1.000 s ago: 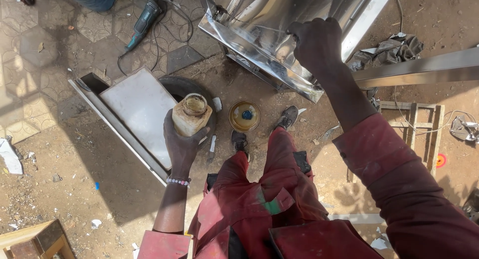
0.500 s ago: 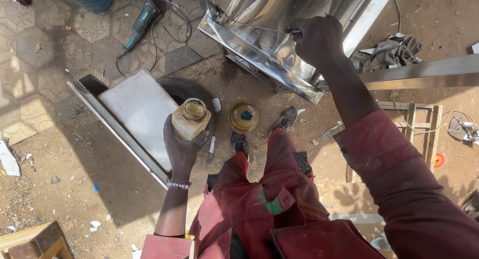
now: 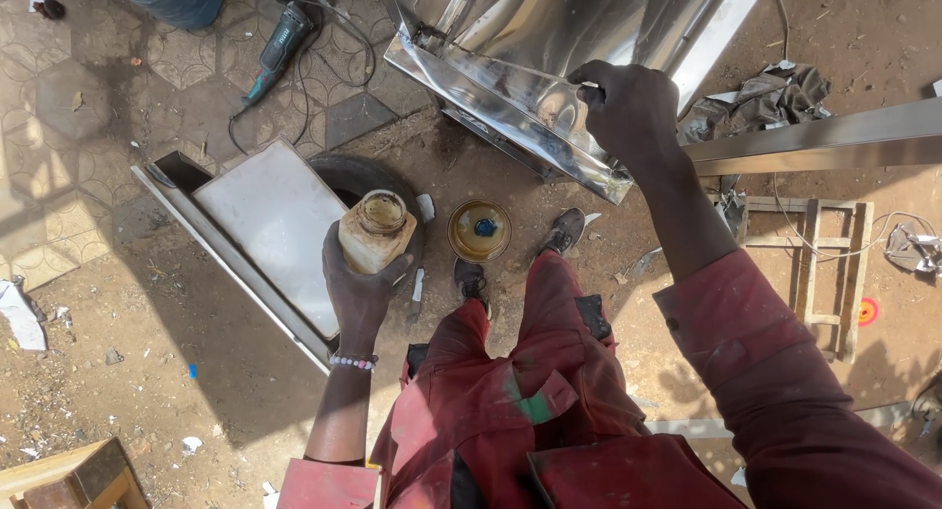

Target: Applying sealant to the joints of a stainless steel structure using a rod for stirring and a cloth for application.

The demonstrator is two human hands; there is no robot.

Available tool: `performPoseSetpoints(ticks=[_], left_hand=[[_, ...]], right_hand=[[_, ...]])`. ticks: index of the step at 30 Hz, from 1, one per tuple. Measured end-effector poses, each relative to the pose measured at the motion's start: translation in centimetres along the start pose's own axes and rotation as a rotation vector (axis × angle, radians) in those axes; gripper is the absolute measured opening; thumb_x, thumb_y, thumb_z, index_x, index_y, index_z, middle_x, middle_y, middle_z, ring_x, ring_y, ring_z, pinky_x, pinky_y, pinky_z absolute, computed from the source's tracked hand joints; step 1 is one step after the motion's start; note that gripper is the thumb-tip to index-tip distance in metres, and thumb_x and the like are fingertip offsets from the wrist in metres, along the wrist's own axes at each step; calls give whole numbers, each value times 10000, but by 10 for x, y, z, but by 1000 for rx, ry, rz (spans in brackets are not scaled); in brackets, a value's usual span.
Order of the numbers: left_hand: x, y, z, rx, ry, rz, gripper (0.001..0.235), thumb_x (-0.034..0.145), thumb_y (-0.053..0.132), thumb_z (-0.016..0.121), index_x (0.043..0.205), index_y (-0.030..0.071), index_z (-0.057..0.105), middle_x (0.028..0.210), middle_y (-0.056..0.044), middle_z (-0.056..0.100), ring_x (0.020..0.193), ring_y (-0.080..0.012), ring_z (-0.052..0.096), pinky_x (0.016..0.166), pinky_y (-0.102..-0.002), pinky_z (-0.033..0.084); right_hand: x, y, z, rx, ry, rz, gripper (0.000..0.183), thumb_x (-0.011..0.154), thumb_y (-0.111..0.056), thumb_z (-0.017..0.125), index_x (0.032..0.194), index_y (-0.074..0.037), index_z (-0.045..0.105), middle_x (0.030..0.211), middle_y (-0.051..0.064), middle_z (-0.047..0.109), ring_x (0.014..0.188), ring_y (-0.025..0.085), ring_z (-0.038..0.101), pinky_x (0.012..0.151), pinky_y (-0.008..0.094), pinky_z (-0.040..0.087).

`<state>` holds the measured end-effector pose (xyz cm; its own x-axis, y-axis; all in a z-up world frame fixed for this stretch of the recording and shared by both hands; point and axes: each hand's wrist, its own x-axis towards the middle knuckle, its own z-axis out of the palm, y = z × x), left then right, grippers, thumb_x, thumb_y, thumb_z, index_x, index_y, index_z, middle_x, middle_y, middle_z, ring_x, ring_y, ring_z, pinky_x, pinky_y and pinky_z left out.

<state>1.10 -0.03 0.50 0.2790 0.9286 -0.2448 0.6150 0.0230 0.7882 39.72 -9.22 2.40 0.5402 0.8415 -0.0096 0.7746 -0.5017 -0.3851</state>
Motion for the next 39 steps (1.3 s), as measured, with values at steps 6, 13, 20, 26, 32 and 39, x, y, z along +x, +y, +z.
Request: performPoseSetpoints(ticks=[6, 13, 20, 26, 32, 39], left_hand=[[-1, 1, 2, 7, -18, 8, 930, 628, 302, 920, 1424, 106, 481, 1363, -125, 575, 1217, -307, 546, 984, -449, 490], [2, 3, 7, 27, -23, -5, 940, 632, 265, 934, 1431, 107, 465, 1380, -128, 560, 1230, -309, 537, 995, -442, 494], [4, 7, 6, 16, -13, 5, 950, 628, 265, 944, 1433, 114, 462, 1378, -115, 560, 1255, -302, 530, 1012, -443, 489], [1, -6, 11, -47, -42, -1, 1037, 618, 310, 995, 1469, 128, 431, 1289, -221, 523, 1276, -488, 518, 1075, -634, 367], [0, 3, 16, -47, -55, 3, 1054, 599, 340, 994, 1468, 128, 437, 1292, -239, 528, 1272, -518, 511, 1060, -661, 370], [6, 8, 21, -46, -74, -44, 1057, 601, 336, 1000, 1477, 202, 425, 1324, -189, 517, 1313, -481, 490, 1072, -662, 369]], right_hand=[[-15, 2, -6, 61, 51, 72, 194, 998, -143, 716, 1160, -213, 796, 945, 75, 797, 800, 273, 749, 663, 442, 525], [-1, 3, 25, 77, 93, -7, 219, 985, -100, 701, 1163, -171, 807, 970, 49, 809, 825, 256, 779, 617, 406, 568], [-7, 7, 32, 83, 23, 66, 252, 981, -115, 671, 1179, -210, 795, 950, 42, 806, 768, 259, 756, 611, 415, 547], [-8, 20, 45, 174, -33, 210, 202, 1017, -236, 645, 1192, -260, 744, 713, 88, 711, 583, 287, 710, 638, 395, 562], [-15, 20, 50, 240, -62, 296, 197, 1015, -261, 658, 1190, -266, 750, 696, 47, 707, 493, 216, 668, 600, 358, 542], [-22, 7, 38, 278, -117, 350, 237, 1003, -266, 634, 1214, -269, 743, 791, 99, 728, 770, 352, 736, 760, 469, 568]])
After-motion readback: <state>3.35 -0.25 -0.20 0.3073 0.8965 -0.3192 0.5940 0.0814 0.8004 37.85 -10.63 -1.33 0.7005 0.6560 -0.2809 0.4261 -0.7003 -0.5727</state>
